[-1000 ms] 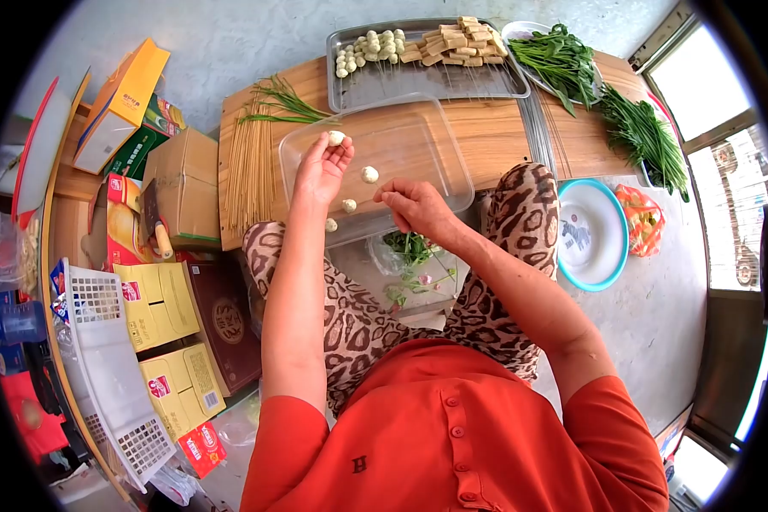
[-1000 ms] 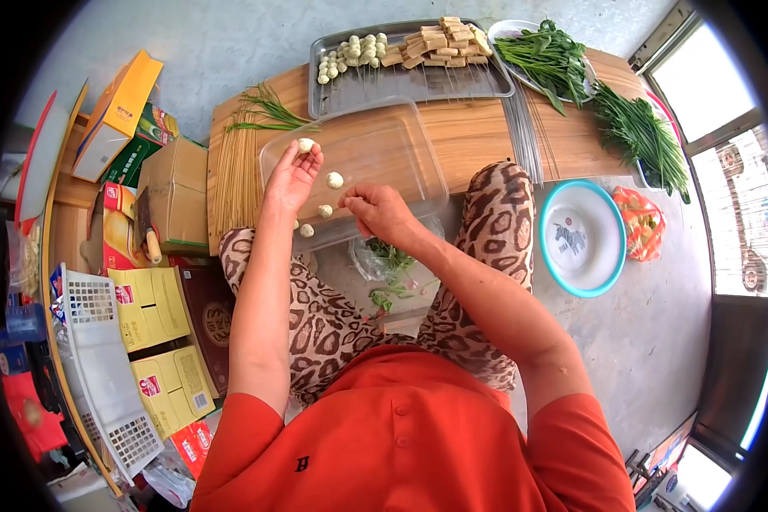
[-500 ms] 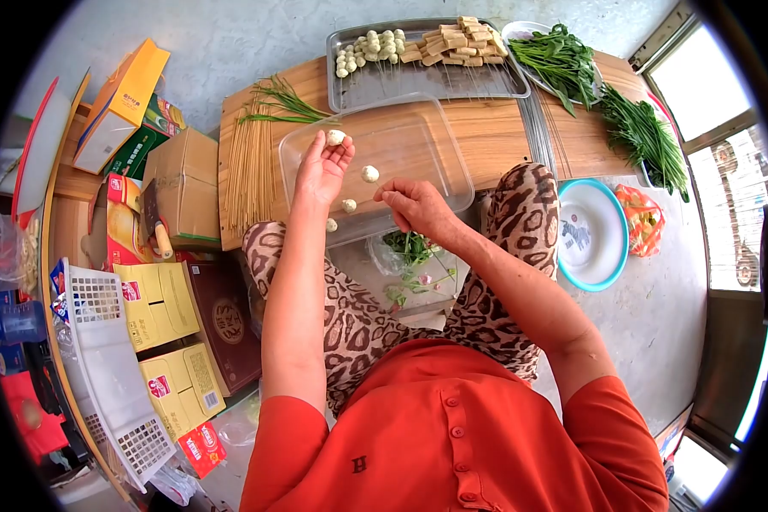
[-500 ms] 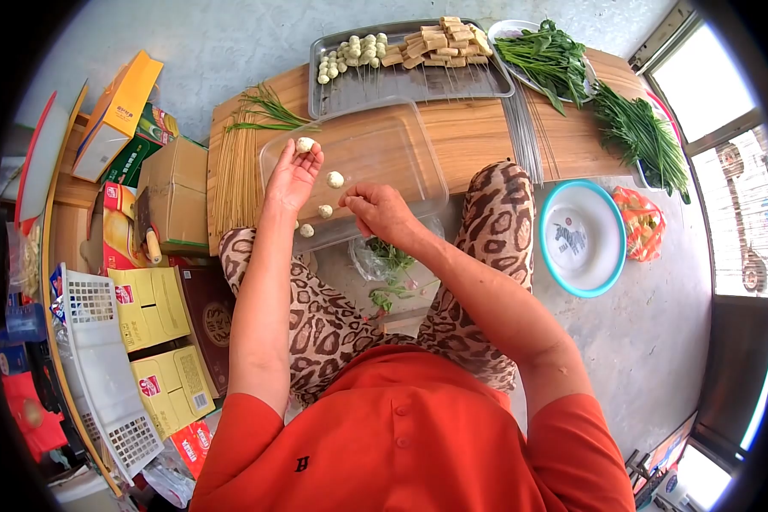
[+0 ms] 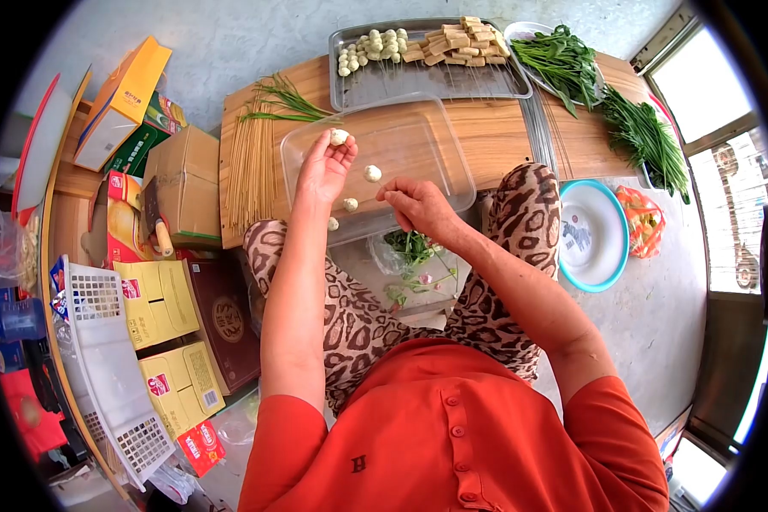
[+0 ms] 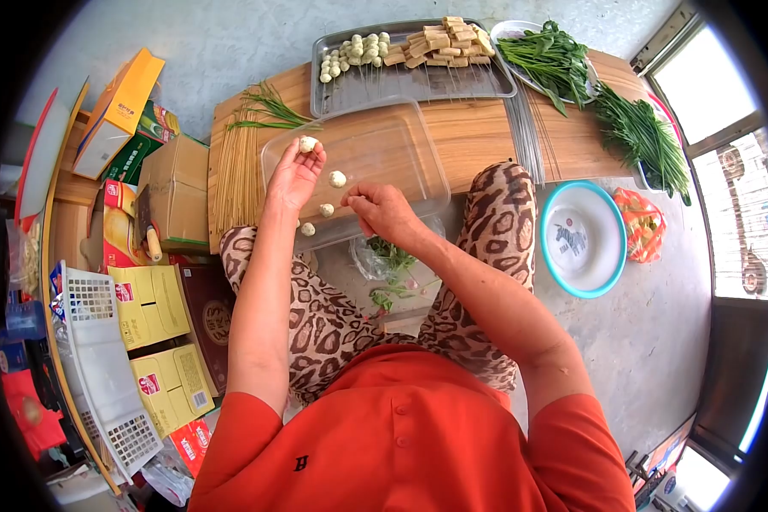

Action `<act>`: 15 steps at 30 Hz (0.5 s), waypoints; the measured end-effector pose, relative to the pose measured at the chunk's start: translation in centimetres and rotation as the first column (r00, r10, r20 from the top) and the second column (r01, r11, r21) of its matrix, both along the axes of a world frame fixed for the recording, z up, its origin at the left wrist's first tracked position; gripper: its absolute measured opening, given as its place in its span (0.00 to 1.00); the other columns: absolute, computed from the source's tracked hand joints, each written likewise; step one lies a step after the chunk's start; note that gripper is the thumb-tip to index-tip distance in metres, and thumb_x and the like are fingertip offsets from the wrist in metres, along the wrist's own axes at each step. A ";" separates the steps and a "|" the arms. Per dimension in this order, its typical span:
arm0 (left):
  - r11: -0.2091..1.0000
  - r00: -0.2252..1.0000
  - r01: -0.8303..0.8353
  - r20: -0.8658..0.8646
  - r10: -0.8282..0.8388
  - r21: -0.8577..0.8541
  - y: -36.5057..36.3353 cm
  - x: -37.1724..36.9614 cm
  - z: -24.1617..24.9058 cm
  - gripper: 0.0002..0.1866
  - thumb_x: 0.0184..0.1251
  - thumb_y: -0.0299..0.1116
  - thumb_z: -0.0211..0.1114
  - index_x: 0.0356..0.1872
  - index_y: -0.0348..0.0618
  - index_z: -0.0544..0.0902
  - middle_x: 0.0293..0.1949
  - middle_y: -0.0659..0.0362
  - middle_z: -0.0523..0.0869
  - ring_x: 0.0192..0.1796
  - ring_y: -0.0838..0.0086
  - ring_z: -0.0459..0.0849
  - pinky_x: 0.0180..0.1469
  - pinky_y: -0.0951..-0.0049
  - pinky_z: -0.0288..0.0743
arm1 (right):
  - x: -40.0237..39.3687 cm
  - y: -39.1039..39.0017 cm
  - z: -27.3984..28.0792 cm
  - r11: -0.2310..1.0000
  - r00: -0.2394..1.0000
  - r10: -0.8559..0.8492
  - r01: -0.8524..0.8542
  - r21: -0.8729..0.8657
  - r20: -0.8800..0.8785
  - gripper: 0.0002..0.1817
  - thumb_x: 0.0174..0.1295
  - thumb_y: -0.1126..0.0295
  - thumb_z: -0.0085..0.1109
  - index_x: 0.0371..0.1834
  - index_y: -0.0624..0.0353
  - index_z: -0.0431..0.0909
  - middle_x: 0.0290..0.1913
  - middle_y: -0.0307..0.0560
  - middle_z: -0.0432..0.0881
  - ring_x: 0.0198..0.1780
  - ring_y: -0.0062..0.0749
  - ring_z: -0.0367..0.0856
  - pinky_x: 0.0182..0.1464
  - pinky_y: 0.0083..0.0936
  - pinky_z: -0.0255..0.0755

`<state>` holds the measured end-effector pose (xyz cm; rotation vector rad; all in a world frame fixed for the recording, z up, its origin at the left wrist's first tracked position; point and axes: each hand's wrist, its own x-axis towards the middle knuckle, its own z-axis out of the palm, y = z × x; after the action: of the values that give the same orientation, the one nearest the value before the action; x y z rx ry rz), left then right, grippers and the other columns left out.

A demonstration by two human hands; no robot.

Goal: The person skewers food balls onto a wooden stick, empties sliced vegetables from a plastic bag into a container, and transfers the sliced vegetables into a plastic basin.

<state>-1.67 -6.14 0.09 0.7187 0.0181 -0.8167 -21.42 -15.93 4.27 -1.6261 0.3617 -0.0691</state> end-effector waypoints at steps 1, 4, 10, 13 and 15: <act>1.000 1.000 0.000 -0.004 0.000 0.000 0.0 0.0 0.0 0.09 0.63 0.33 0.62 0.38 0.39 0.77 0.36 0.55 0.81 0.39 0.67 0.81 0.43 0.67 0.80 | 0.0 0.0 0.0 1.000 1.000 0.000 0.000 0.000 0.000 0.12 0.64 0.67 0.48 0.38 0.64 0.78 0.12 0.38 0.71 0.14 0.18 0.68 0.21 0.20 0.64; 1.000 1.000 0.015 0.013 -0.015 -0.013 0.0 0.0 0.1 0.09 0.63 0.33 0.62 0.38 0.39 0.77 0.36 0.55 0.81 0.38 0.68 0.82 0.43 0.68 0.80 | 0.0 0.0 0.0 1.000 1.000 -0.004 0.004 -0.007 0.003 0.12 0.64 0.67 0.48 0.38 0.64 0.78 0.12 0.38 0.71 0.14 0.18 0.68 0.21 0.21 0.64; 0.999 0.997 0.054 0.050 -0.053 -0.007 0.1 0.1 0.2 0.09 0.64 0.33 0.62 0.40 0.40 0.77 0.37 0.55 0.81 0.39 0.69 0.81 0.45 0.69 0.80 | -0.1 0.0 -0.1 1.000 1.000 -0.008 0.008 0.017 0.007 0.12 0.64 0.67 0.48 0.38 0.64 0.78 0.12 0.38 0.71 0.14 0.18 0.68 0.21 0.21 0.64; 0.998 0.995 0.068 0.072 -0.068 0.001 0.1 0.1 0.1 0.09 0.63 0.33 0.62 0.40 0.40 0.77 0.37 0.55 0.81 0.39 0.69 0.81 0.45 0.69 0.80 | -0.1 0.0 0.1 1.000 1.000 0.013 -0.013 0.009 -0.010 0.12 0.68 0.67 0.46 0.41 0.63 0.76 0.13 0.33 0.67 0.15 0.13 0.63 0.20 0.15 0.58; 0.997 0.995 0.073 0.072 -0.073 0.001 0.0 0.0 0.0 0.09 0.63 0.32 0.62 0.40 0.40 0.77 0.37 0.55 0.81 0.39 0.69 0.81 0.45 0.69 0.80 | -0.2 0.0 0.2 1.000 1.000 0.007 -0.007 -0.012 -0.010 0.12 0.68 0.67 0.46 0.41 0.63 0.76 0.13 0.33 0.67 0.15 0.14 0.63 0.20 0.16 0.58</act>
<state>-1.70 -6.09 0.09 0.7508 -0.0737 -0.8597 -21.59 -15.88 4.46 -1.6403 0.3632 -0.0583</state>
